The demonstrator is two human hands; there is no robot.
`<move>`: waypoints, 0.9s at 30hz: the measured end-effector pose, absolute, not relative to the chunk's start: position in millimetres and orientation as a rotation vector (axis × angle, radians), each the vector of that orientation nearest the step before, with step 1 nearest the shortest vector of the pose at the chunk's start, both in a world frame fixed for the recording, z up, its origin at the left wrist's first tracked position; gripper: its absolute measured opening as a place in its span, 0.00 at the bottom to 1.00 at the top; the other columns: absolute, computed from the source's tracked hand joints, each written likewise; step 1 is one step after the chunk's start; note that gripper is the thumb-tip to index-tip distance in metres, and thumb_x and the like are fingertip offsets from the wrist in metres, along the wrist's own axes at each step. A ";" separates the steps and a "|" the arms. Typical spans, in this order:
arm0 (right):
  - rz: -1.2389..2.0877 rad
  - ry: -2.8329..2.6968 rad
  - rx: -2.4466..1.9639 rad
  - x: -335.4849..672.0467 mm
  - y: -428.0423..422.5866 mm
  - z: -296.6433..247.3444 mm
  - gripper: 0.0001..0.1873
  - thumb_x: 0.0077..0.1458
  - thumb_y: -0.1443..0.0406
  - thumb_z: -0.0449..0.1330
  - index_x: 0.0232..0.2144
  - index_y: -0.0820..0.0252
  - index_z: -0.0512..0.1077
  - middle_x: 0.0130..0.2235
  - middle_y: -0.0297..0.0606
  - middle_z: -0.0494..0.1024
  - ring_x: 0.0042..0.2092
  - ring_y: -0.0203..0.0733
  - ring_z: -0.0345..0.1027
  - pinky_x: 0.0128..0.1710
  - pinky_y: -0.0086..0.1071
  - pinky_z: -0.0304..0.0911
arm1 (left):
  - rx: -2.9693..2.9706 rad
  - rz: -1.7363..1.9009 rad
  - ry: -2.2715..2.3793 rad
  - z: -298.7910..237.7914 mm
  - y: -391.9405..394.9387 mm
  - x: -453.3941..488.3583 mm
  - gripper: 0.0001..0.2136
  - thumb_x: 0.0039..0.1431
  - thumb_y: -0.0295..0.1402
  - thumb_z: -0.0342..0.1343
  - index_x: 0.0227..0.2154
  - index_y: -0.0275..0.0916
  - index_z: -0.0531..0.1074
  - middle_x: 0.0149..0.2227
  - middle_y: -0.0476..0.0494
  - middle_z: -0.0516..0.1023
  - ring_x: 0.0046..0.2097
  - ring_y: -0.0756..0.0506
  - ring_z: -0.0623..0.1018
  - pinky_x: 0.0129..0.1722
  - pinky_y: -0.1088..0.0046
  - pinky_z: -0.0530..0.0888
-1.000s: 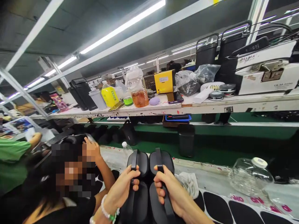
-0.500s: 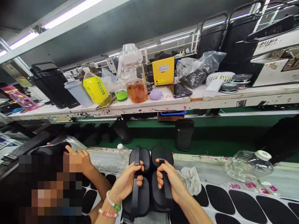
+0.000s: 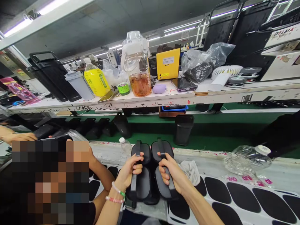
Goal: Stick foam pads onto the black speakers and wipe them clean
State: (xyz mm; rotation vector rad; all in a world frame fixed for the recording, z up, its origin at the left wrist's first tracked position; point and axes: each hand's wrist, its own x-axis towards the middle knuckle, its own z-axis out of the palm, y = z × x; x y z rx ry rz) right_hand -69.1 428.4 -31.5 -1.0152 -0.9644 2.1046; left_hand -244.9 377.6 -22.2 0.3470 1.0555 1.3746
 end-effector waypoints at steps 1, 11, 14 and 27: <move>2.090 -0.982 -0.993 -67.3 428.0 -33.0 0.27 0.47 0.63 0.57 0.51 0.53 0.57 0.19 0.22 0.61 0.17 0.30 0.46 0.14 0.22 0.49 | 0.366 1.358 1.062 -24.4 375.9 -243.3 0.19 0.41 0.27 0.64 0.40 0.33 0.68 0.29 0.52 0.68 0.19 0.61 0.59 0.16 0.85 0.52; 2.129 -1.109 -0.958 -52.5 426.0 -31.6 0.33 0.51 0.62 0.58 0.58 0.55 0.50 0.25 0.31 0.74 0.23 0.37 0.64 0.30 0.37 0.67 | 0.623 1.317 1.263 -34.6 349.7 -225.6 0.27 0.50 0.35 0.62 0.51 0.43 0.58 0.55 0.38 0.67 0.28 0.49 0.79 0.25 0.75 0.70; 2.010 -1.249 -1.047 -43.9 427.1 -29.4 0.40 0.51 0.58 0.59 0.61 0.54 0.46 0.28 0.32 0.75 0.25 0.38 0.67 0.32 0.36 0.67 | 0.659 1.348 1.370 -31.1 332.8 -229.7 0.29 0.54 0.37 0.60 0.56 0.47 0.55 0.61 0.36 0.61 0.33 0.49 0.80 0.31 0.73 0.72; 1.811 -2.396 -1.226 76.3 439.4 -95.7 0.25 0.53 0.42 0.52 0.30 0.58 0.67 0.23 0.35 0.72 0.19 0.32 0.58 0.20 0.28 0.52 | 0.418 0.898 2.412 -175.9 202.8 -275.1 0.18 0.57 0.35 0.55 0.48 0.33 0.69 0.49 0.30 0.75 0.51 0.35 0.77 0.50 0.59 0.71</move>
